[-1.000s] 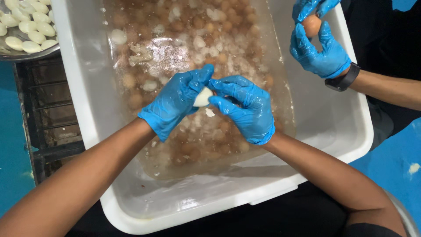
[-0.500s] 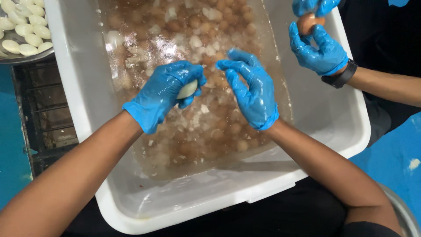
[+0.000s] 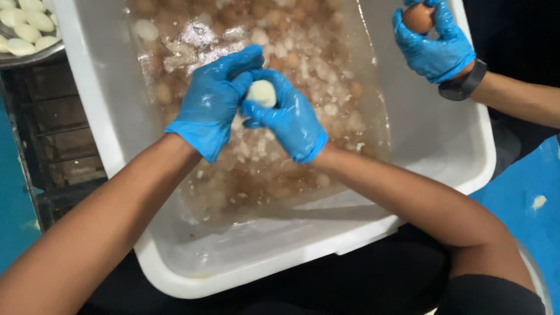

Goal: The person peels hard-boiled eggs by hand over a white tub filled with water and eggshells. They crack the shells, remove them, and place the peeled eggs into a metal bowl. A second person is also peeling eggs nearby.

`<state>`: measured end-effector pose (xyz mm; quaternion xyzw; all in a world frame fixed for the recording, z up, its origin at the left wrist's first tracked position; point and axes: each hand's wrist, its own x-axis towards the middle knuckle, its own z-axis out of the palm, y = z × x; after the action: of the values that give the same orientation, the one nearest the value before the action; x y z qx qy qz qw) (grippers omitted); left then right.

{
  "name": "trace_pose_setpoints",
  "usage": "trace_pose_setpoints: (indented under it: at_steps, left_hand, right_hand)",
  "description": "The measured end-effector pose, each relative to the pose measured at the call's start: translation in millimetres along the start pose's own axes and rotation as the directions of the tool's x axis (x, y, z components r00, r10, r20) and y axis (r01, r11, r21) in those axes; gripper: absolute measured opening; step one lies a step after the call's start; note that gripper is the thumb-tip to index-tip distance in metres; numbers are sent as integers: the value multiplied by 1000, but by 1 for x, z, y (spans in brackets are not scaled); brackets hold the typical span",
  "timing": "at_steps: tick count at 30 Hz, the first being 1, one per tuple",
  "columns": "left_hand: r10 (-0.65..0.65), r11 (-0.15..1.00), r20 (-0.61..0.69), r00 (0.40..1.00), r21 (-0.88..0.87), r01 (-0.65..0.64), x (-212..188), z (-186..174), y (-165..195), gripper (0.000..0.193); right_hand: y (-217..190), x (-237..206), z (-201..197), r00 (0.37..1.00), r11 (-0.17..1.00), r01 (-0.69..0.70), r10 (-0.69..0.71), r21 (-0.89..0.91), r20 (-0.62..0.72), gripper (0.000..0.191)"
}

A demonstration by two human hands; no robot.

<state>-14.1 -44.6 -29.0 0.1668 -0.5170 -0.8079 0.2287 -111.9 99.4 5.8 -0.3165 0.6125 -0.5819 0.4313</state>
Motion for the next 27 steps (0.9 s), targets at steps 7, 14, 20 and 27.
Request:
trace_pose_setpoints:
  at_steps: [7,14,20,27]
  left_hand:
    - [217,166,318,923,920,-356,-8,11,-6,42]
    - [-528,-251,35,848,948,-195,-19,1,23,40]
    - [-471,-200,86,878,959,-201,-22,0,30,38]
    - [-580,-233,24,815,953,-194,-24,6,51,47]
  right_hand:
    - [89,30,-77,919,275,87,349,-957,184,28]
    - [114,4,-80,641,108,196,738,-975,211,22]
    - [15,1,-84,759,554,-534,647,-638,-74,35]
    - [-26,-137,-208,983,675,-176,163,-716,-87,32]
